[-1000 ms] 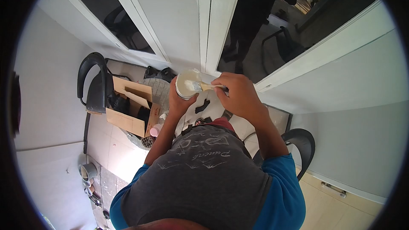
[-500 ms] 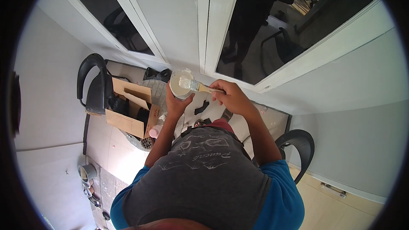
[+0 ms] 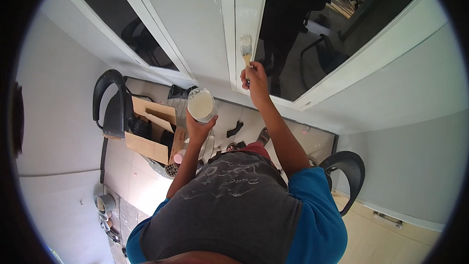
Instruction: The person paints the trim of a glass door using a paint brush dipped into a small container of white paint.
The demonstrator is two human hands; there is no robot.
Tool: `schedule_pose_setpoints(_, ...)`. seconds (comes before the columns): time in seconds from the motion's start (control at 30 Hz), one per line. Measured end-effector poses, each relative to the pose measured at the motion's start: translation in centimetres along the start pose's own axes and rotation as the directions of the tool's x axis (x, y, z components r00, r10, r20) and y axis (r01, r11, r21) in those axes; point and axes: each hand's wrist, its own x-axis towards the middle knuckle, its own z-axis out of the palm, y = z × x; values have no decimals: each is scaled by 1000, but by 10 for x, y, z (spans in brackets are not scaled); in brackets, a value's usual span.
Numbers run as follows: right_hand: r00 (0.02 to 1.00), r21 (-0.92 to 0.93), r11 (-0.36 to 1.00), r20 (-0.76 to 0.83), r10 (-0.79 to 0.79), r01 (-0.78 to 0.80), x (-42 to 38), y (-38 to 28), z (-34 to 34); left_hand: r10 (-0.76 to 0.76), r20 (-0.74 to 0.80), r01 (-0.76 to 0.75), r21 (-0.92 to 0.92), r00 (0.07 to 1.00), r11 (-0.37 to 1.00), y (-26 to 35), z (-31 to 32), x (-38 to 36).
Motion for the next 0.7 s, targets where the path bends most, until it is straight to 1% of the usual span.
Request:
schedule_pose_setpoints(0.07,991,-56,990,-31,-131,130,19,-7,12,15,6,-15,32,1000,999,2,-1,-1)
schedule_pose_setpoints(0.1,990,-51,990,-31,-136,134,27,-13,19,19,3,-20,25,1000,1000,4,-2,-3)
schedule_pose_setpoints(0.17,971,-65,972,-62,-229,225,42,-24,29,23,1,-23,22,1000,1000,7,-3,-3)
schedule_pose_setpoints(0.2,972,-62,973,-63,-226,222,52,-23,27,24,1,-24,31,1000,999,8,-5,-5)
schedule_pose_setpoints(0.27,969,11,975,-122,-217,220,73,-13,19,27,-4,-26,38,1000,999,9,-6,-5)
schedule_pose_setpoints(0.3,969,11,976,-118,-216,219,76,-1,13,21,-1,-21,38,1000,999,9,-8,-6)
schedule_pose_setpoints(0.37,965,-69,982,-188,-184,174,82,30,-1,15,-2,-15,40,1000,999,9,-10,-7)
schedule_pose_setpoints(0.4,966,-66,983,-185,-183,173,79,46,-5,19,-14,-19,33,1000,999,9,-11,-8)
schedule_pose_setpoints(0.43,963,-30,999,-266,-33,26,71,60,-6,22,-25,-22,26,999,999,9,-11,-8)
schedule_pose_setpoints(0.47,932,18,993,-342,118,-119,66,71,-9,21,-26,-20,27,999,999,10,-12,-8)
schedule_pose_setpoints(0.5,932,18,993,-341,119,-120,62,69,-4,5,-24,-4,15,1000,1000,11,-12,-9)
schedule_pose_setpoints(0.57,891,168,967,-383,244,-192,57,61,2,-13,-23,13,5,1000,1000,12,-12,-9)
schedule_pose_setpoints(0.6,890,168,966,-384,245,-194,61,50,4,-4,-22,4,11,1000,1000,12,-12,-8)
schedule_pose_setpoints(0.67,972,313,947,-195,134,-68,72,13,13,4,-16,-4,19,1000,1000,13,-11,-8)
schedule_pose_setpoints(0.7,982,329,944,-174,68,-7,67,-16,29,6,-21,-5,24,1000,1000,13,-10,-8)
